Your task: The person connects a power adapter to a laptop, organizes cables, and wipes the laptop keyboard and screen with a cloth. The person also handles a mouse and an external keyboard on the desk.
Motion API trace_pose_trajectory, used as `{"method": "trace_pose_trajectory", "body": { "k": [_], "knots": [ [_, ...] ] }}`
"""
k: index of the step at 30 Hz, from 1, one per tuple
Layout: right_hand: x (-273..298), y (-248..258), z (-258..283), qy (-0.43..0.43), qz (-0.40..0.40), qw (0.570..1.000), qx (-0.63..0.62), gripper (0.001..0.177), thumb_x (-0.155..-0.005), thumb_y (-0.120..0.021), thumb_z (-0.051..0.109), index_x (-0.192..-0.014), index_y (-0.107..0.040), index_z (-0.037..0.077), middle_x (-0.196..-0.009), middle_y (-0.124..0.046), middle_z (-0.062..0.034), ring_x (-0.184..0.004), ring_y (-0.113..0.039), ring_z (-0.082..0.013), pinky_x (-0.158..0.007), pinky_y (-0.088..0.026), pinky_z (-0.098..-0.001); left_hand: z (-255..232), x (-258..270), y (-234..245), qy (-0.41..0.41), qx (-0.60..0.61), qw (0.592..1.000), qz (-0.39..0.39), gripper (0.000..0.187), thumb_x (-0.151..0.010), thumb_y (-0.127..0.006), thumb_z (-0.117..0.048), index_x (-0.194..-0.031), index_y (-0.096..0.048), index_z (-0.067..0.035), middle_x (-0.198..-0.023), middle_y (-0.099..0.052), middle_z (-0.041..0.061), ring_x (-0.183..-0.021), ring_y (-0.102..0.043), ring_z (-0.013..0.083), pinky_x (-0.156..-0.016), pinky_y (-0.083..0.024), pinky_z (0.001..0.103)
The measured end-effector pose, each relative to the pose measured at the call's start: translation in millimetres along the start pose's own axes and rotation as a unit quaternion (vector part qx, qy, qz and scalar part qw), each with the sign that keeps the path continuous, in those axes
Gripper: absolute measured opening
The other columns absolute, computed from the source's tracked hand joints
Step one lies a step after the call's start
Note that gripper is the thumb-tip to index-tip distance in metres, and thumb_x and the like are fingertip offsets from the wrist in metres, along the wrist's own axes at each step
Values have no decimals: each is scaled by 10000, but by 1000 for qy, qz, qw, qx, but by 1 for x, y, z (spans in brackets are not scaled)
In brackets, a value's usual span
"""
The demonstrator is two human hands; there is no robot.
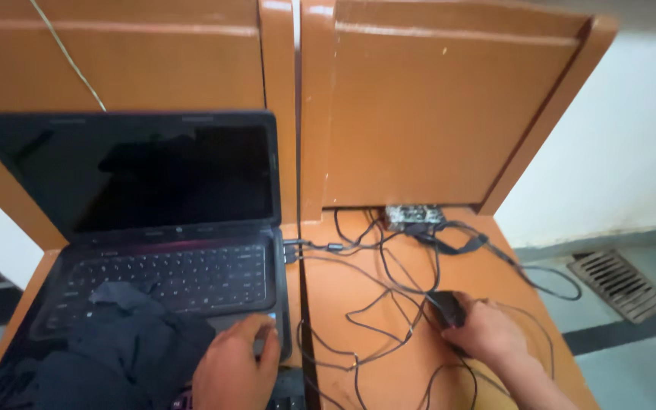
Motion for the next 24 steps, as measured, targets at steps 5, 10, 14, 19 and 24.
{"method": "trace_pose_trajectory", "body": {
  "k": [5,10,14,19,24],
  "knots": [
    [13,6,27,7,39,999,-4,971,-759,-817,478,-1576,-347,245,-1389,-587,-212,-1337,-555,-323,-1110,-481,-385,-15,-4,3,-8,-18,1000,4,253,-853,-660,-308,-1066,-744,-200,-1001,-755,58,-1025,-688,304,-844,-542,447],
    [29,9,47,0,63,998,-27,992,-733,-809,456,-1582,-341,247,-1381,-585,-213,-1338,-558,-312,-1111,-474,-374,-35,-2,-24,-45,4,998,51,292,-840,-680,-298,-1106,-718,-182,-992,-741,64,-1023,-667,298,-850,-530,446],
    [35,12,62,-1,80,996,-45,1067,-720,-818,439,-1615,-284,210,-1363,-589,-239,-1274,-604,-344,-1090,-493,-372,-71,14,-49,-241,61,968,42,559,-728,-794,-319,-1187,-663,-29,-1194,-661,183,-1141,-564,403,-884,-462,480],
    [35,24,77,45,60,993,-90,1135,-693,-846,430,-1615,-239,165,-1299,-631,-215,-1193,-644,-323,-1032,-504,-368,-70,34,-118,-264,-59,955,124,565,-682,-807,-293,-1161,-661,-31,-1248,-606,210,-1235,-490,403,-922,-393,519],
    [30,35,54,32,94,962,-255,1016,-750,-809,265,-1612,-285,147,-1059,-763,-189,-942,-749,-284,-860,-564,-354,-60,26,-139,-249,-149,950,113,164,-886,-661,-162,-1030,-724,-114,-1100,-681,78,-1182,-569,286,-951,-443,456]
  ]
}}
Point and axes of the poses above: each hand's wrist, its own x-axis away from the middle knuckle, its own y-axis out of the back of the hand, z = x × y, the point moved 9 cm from there along -x, towards the middle knuckle
